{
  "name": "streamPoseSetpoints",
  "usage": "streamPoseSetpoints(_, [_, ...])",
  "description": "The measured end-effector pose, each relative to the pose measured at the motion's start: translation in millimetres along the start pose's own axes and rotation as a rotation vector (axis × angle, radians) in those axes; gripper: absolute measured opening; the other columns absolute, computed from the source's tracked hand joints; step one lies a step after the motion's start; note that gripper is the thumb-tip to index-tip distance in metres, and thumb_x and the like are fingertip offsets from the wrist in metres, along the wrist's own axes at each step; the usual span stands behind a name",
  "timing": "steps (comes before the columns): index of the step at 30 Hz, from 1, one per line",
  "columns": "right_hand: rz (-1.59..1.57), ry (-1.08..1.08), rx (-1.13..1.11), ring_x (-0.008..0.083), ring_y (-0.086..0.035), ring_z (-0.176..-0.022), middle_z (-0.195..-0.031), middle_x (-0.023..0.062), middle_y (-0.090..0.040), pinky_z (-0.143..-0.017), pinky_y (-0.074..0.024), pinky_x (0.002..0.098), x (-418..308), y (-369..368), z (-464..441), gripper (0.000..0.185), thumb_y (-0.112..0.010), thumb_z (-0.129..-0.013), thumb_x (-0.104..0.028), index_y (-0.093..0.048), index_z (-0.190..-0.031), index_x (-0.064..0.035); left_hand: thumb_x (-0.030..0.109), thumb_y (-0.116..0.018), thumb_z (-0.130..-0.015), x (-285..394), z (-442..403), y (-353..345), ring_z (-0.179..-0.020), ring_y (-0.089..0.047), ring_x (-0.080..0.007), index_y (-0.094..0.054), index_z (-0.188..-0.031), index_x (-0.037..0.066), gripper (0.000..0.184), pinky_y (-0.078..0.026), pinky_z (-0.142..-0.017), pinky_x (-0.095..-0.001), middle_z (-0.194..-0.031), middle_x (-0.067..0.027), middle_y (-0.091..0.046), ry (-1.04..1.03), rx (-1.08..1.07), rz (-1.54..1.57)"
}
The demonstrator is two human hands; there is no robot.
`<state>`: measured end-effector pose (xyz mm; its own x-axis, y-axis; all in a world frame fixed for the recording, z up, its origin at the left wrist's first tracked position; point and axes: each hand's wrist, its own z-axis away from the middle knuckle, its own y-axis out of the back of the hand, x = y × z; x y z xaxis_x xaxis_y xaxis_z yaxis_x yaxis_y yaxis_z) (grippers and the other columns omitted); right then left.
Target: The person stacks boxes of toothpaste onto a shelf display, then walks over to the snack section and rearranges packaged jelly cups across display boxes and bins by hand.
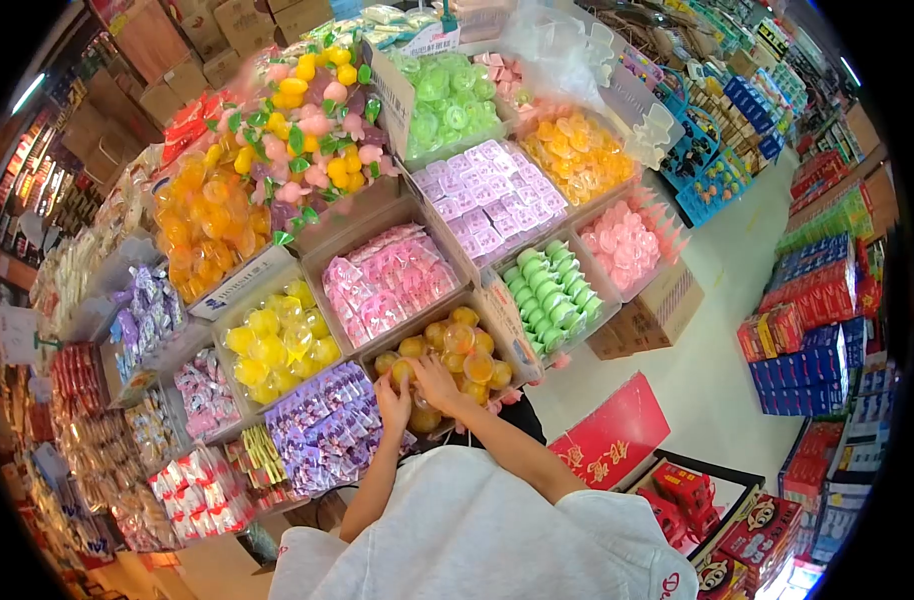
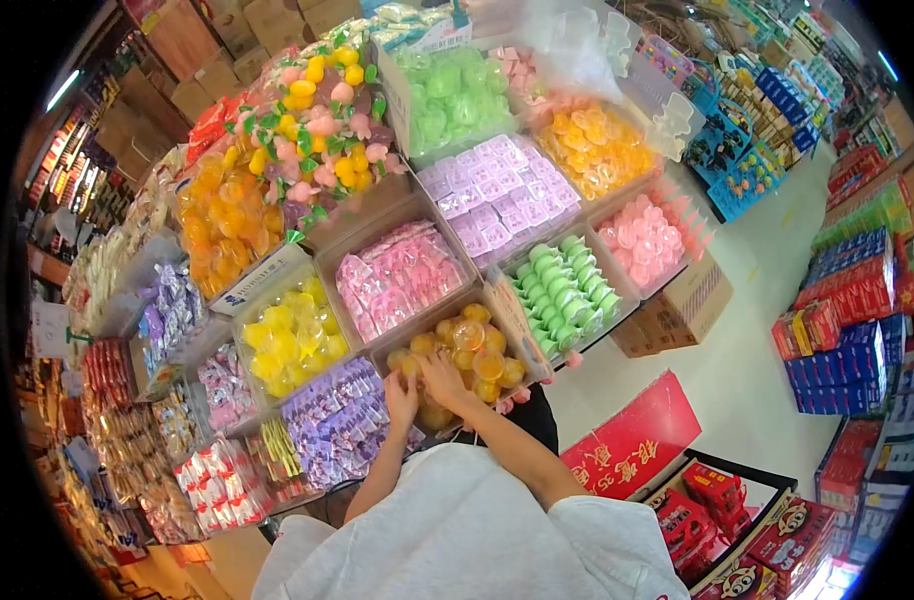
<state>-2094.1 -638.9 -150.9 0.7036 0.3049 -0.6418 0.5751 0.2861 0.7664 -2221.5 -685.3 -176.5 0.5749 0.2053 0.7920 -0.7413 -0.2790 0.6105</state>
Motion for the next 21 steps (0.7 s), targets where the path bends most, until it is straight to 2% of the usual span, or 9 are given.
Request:
streamPoseSetpoints(1, [-0.028, 0.008, 0.015, 0.0415, -0.045, -0.114, -0.121, 0.0218, -0.049, -0.094, -0.0409, 0.0468, 1.1, -0.8, -0.1, 0.063, -0.066, -0.073, -0.006, -0.042, -0.131, -0.0117, 0.023, -0.063, -0.087, -3.3, -0.9, -3.2, -0.09, -0.057, -0.0314, -0.052, -0.117, -0.004, 0.042, -0.047, -0.084, -0.0368, -0.102, -0.0203, -0.057, -0.079, 0.066, -0.071])
streamPoseSetpoints(2, [-0.056, 0.015, 0.029, 0.0424, -0.044, -0.115, -0.123, 0.0226, -0.047, -0.095, -0.0405, 0.0472, 3.1, -1.2, -0.4, 0.065, -0.066, -0.072, -0.005, -0.041, -0.132, -0.0111, 0.023, -0.063, -0.087, -7.3, -1.8, -5.0, -0.09, -0.057, -0.0314, -0.052, -0.117, -0.004, 0.042, -0.047, -0.084, -0.0368, -0.102, -0.0203, -0.057, -0.086, 0.066, -0.069])
streamPoseSetpoints(4, [-0.059, -0.006, -0.019, 0.0425, -0.044, -0.115, -0.124, 0.0226, -0.046, -0.095, -0.0398, 0.0473, 6.4, -2.4, -1.5, 0.065, -0.065, -0.072, -0.005, -0.041, -0.132, -0.0102, 0.026, -0.062, -0.088, -6.9, -2.0, -4.9, -0.097, -0.057, -0.0339, -0.052, -0.118, -0.006, 0.045, -0.046, -0.088, -0.0383, -0.104, -0.0229, -0.059, 0.137, -0.068, 0.04])
streamPoseSetpoints(5, [-0.064, -0.026, -0.071, 0.0425, -0.044, -0.116, -0.125, 0.0226, -0.046, -0.096, -0.039, 0.0473, 7.2, -3.2, -2.2, 0.065, -0.065, -0.072, -0.004, -0.04, -0.132, -0.0092, 0.026, -0.062, -0.088, -6.1, -1.1, -5.2, -0.097, -0.057, -0.0339, -0.052, -0.118, -0.006, 0.045, -0.046, -0.088, -0.0383, -0.104, -0.0229, -0.059, 0.13, -0.07, 0.041])
streamPoseSetpoints(8, [-0.094, -0.019, -0.039, 0.0424, -0.044, -0.116, -0.125, 0.0227, -0.046, -0.097, -0.0383, 0.0475, -1.0, 0.1, -0.8, 0.062, -0.065, -0.073, -0.007, -0.042, -0.131, -0.0082, 0.025, -0.062, -0.088, -6.9, -0.5, -8.6, -0.092, -0.06, -0.0298, -0.052, -0.116, -0.006, 0.043, -0.047, -0.085, -0.0372, -0.099, -0.0202, -0.06, 0.101, -0.007, 0.173])
streamPoseSetpoints(10, [-0.064, -0.022, -0.022, 0.0425, -0.044, -0.115, -0.126, 0.0227, -0.046, -0.097, -0.0381, 0.0478, -7.2, 2.4, 1.3, 0.061, -0.064, -0.074, -0.009, -0.042, -0.131, -0.0078, 0.021, -0.059, -0.091, -4.9, 1.8, -7.7, -0.09, -0.061, -0.0195, -0.05, -0.117, -0.004, 0.037, -0.049, -0.079, -0.031, -0.099, -0.0148, -0.063, 0.091, 0.014, 0.224])
streamPoseSetpoints(15, [-0.074, -0.032, 0.006, 0.0433, -0.045, -0.114, -0.126, 0.0231, -0.046, -0.096, -0.0388, 0.0487, -5.8, 0.2, -2.3, 0.06, -0.064, -0.077, -0.013, -0.042, -0.132, -0.0084, 0.024, -0.057, -0.092, -13.5, -1.5, -10.2, -0.08, -0.059, -0.0208, -0.05, -0.111, -0.005, 0.035, -0.048, -0.076, -0.032, -0.093, -0.0147, -0.059, 0.125, -0.012, 0.26])
streamPoseSetpoints(18, [-0.086, -0.076, -0.051, 0.0445, -0.044, -0.116, -0.127, 0.0235, -0.045, -0.096, -0.0391, 0.0498, -5.1, 3.0, -4.0, 0.06, -0.064, -0.078, -0.015, -0.041, -0.133, -0.0097, 0.024, -0.055, -0.094, 11.3, -1.4, 3.8, -0.083, -0.058, -0.0202, -0.048, -0.108, -0.004, 0.032, -0.048, -0.076, -0.0323, -0.095, -0.0152, -0.059, 0.224, -0.064, 0.354])
streamPoseSetpoints(21, [0.025, -0.015, -0.066, 0.0462, -0.042, -0.119, -0.129, 0.0244, -0.044, -0.096, -0.0389, 0.0516, 1.5, 4.5, -0.7, 0.06, -0.063, -0.08, -0.017, -0.04, -0.135, -0.0128, 0.022, -0.051, -0.095, -4.9, -9.6, -8.3, -0.086, -0.058, -0.0209, -0.047, -0.107, -0.003, 0.028, -0.048, -0.079, -0.033, -0.098, -0.0152, -0.058, 0.194, -0.07, 0.367])
